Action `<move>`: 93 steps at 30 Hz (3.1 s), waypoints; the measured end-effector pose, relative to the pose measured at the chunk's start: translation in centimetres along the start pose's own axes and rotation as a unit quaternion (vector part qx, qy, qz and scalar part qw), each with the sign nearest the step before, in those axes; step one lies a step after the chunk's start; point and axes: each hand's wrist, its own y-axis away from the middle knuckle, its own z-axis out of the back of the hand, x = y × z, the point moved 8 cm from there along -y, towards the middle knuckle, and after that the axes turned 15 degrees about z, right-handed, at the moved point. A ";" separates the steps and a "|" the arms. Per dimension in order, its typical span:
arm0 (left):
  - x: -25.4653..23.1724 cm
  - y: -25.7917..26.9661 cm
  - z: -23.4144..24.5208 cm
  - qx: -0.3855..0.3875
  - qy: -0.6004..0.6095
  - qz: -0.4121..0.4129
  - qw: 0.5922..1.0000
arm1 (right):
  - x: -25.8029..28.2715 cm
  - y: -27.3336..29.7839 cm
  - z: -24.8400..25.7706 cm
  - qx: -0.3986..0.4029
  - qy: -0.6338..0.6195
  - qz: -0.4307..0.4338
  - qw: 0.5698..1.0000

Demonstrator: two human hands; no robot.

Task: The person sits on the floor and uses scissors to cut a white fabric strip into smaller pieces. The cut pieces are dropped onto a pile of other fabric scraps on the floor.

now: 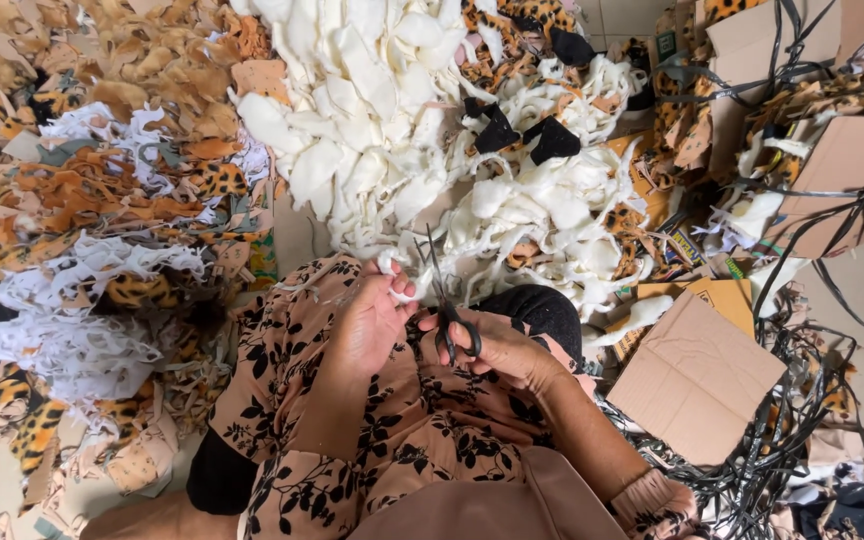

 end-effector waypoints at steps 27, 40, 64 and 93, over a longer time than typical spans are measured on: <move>-1.0 -1.2 1.2 -0.041 0.081 -0.018 0.996 | 3.3 -3.8 -0.2 -0.015 0.035 0.003 0.999; -2.7 -2.9 0.5 -0.043 0.100 -0.039 0.993 | 4.3 -6.8 2.1 -0.013 0.137 -0.017 0.990; -1.1 1.9 -2.4 -0.184 -0.441 0.130 0.869 | 9.4 -15.5 8.7 -0.121 0.591 0.010 0.797; 5.2 -8.8 3.0 -0.097 -0.042 0.145 0.984 | 0.1 -4.7 5.2 -0.224 0.512 0.214 0.801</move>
